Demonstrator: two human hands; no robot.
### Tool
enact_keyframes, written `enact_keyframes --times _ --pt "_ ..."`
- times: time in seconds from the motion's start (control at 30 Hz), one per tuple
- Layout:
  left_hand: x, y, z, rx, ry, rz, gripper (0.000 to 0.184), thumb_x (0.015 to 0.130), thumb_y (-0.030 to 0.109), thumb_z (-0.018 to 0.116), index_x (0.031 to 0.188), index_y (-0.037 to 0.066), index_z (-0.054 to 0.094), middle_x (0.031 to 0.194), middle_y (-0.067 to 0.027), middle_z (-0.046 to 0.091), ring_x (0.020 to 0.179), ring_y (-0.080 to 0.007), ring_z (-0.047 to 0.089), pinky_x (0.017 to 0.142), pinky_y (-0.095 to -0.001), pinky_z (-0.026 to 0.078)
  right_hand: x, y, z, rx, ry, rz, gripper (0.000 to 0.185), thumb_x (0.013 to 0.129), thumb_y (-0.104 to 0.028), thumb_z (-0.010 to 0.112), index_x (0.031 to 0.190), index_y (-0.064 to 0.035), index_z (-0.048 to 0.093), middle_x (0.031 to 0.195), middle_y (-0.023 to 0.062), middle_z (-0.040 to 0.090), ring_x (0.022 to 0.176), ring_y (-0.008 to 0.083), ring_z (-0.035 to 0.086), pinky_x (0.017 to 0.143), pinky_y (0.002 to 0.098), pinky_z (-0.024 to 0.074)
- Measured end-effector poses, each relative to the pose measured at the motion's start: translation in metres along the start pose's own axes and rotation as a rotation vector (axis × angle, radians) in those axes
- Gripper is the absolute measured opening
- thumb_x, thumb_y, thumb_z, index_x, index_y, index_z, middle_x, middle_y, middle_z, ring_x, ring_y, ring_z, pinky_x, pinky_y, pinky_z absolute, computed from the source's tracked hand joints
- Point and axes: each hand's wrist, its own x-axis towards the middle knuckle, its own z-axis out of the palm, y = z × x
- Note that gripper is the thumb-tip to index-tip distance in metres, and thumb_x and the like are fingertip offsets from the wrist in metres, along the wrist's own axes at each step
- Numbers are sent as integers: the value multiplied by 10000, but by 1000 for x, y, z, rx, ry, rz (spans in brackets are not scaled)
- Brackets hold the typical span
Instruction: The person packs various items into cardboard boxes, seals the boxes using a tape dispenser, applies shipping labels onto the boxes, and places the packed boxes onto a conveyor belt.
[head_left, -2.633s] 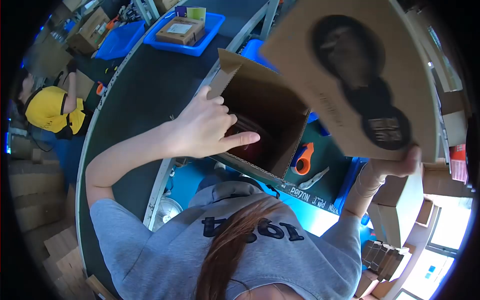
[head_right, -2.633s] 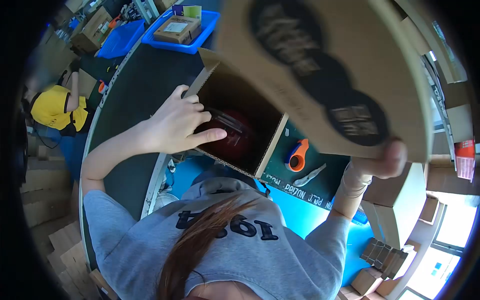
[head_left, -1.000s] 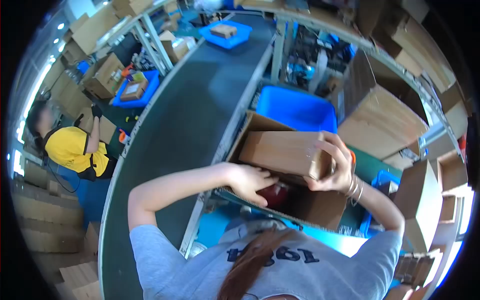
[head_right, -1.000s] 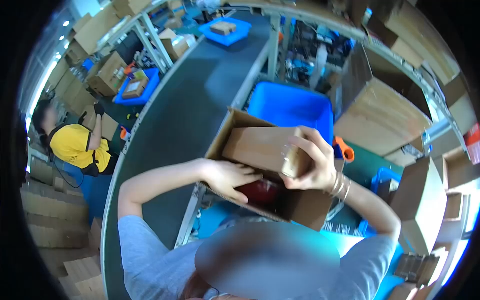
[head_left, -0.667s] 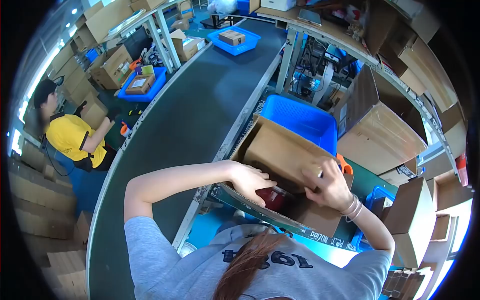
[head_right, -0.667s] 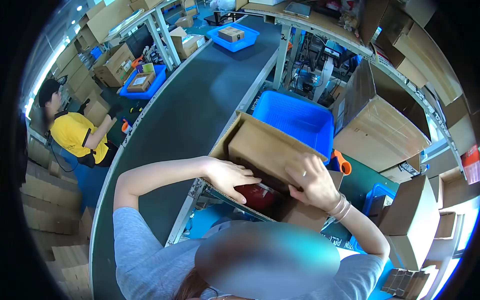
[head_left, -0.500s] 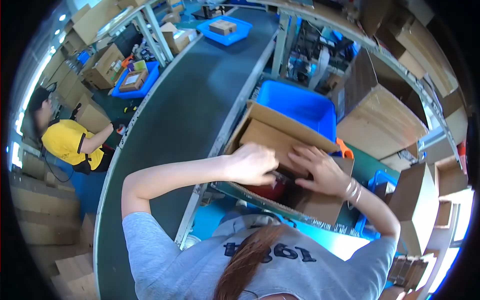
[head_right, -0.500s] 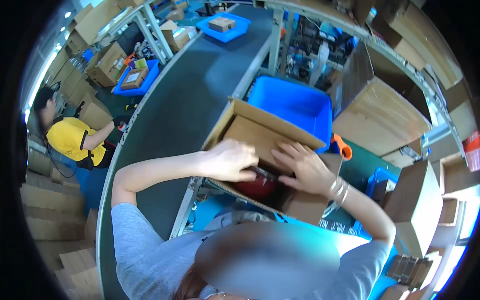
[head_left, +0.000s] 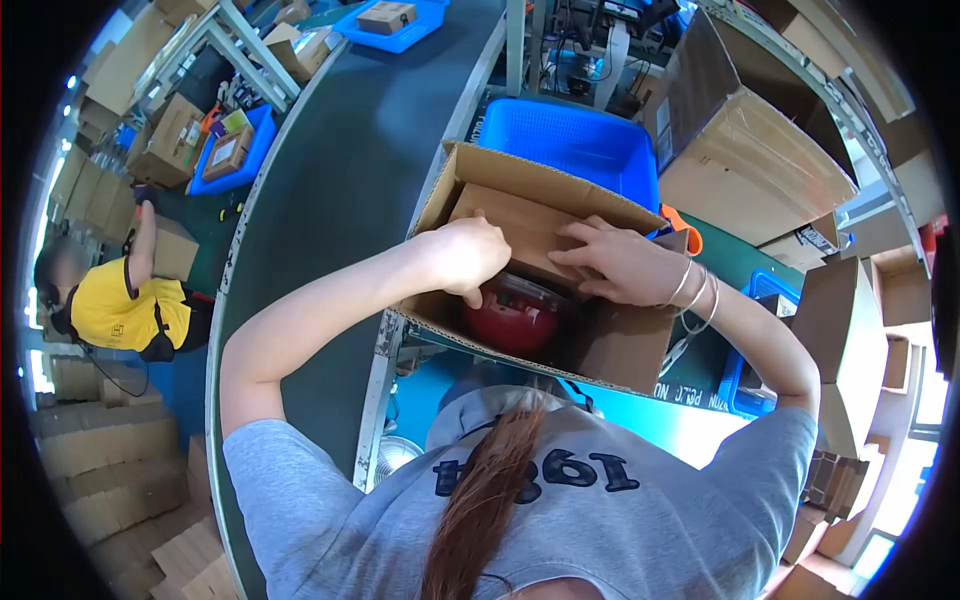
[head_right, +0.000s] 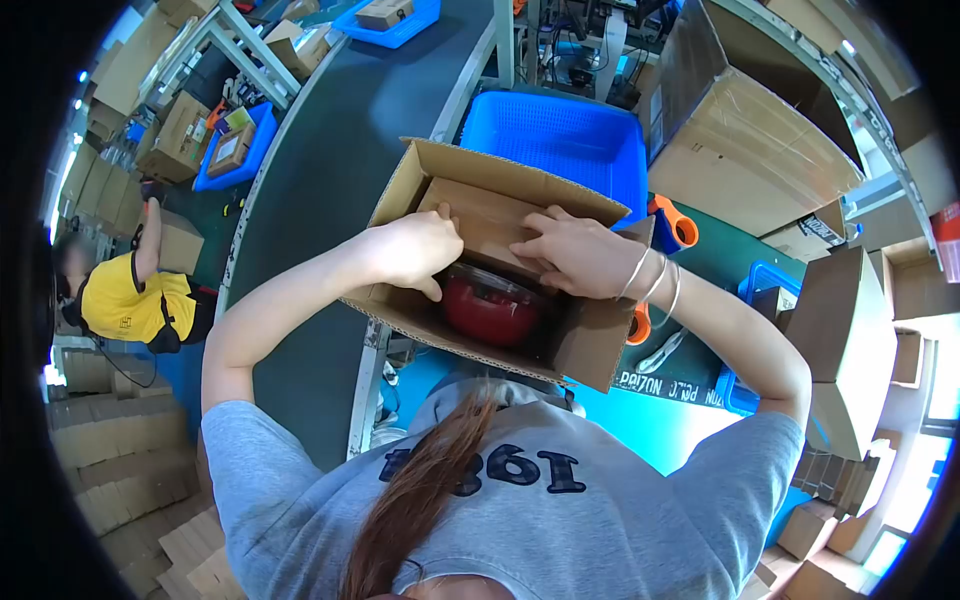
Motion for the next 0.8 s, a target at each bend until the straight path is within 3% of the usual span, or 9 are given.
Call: enact_keyframes --times 0.17,0.3,0.33,0.4,0.47,0.53,0.6,0.67,0.8 --pt "-20 1 5 -157 16 -128 790 656 312 781 1236 -128 472 1305 -359 416 1105 -428 542 881 -404 502 -17 5 -24 384 17 -4 251 882 -173 582 1047 4 649 1217 186 559 970 319 580 857 365 483" --pt "-45 6 32 138 928 4 796 714 393 754 1297 -64 459 1424 -302 313 1235 -431 450 982 -419 442 -26 11 -15 434 668 24 247 910 -193 560 951 21 675 1108 174 620 849 284 610 752 322 503" --pt "-49 7 39 140 928 6 796 714 393 754 1297 -64 459 1424 -302 313 1235 -431 450 982 -419 442 -24 9 -12 473 716 37 232 902 -176 560 937 24 671 1095 165 625 837 273 607 718 310 502" --pt "-58 12 56 -330 837 -113 856 700 437 761 1301 -79 435 1408 -311 325 1262 -432 411 1013 -414 411 -15 3 -7 530 766 68 217 893 -159 559 923 27 667 1083 157 630 825 263 603 685 298 500" --pt "-62 13 65 -789 711 -239 918 687 481 769 1305 -95 410 1393 -319 337 1289 -434 372 1044 -408 380 5 -3 -10 242 881 151 144 822 -107 594 884 6 658 995 144 632 768 254 583 685 304 492" --pt "-61 13 62 -664 704 -179 912 691 499 761 1294 -96 423 1381 -315 354 1260 -426 401 1021 -400 397 30 -20 3 -119 932 152 126 738 -80 624 850 -26 641 894 122 607 728 251 558 663 309 478" --pt "-58 15 57 -419 698 -67 903 701 535 745 1272 -98 448 1355 -308 386 1203 -411 460 975 -384 431 64 -34 41 -122 888 191 231 799 -34 530 1023 -34 586 1072 121 592 897 287 553 763 343 469" --pt "-53 16 47 -305 692 -13 900 706 553 737 1261 -100 460 1343 -305 402 1174 -403 489 952 -376 448 82 -35 66 -166 909 241 294 800 -24 518 1090 -50 560 1097 124 570 922 290 538 780 352 460" --pt "-43 5 -4 -426 42 -19 846 705 532 740 1216 -102 510 1257 -266 483 1016 -329 555 847 -347 470 86 -39 75 -160 709 443 338 784 -23 527 1119 -71 523 1112 125 534 977 300 515 831 365 432"
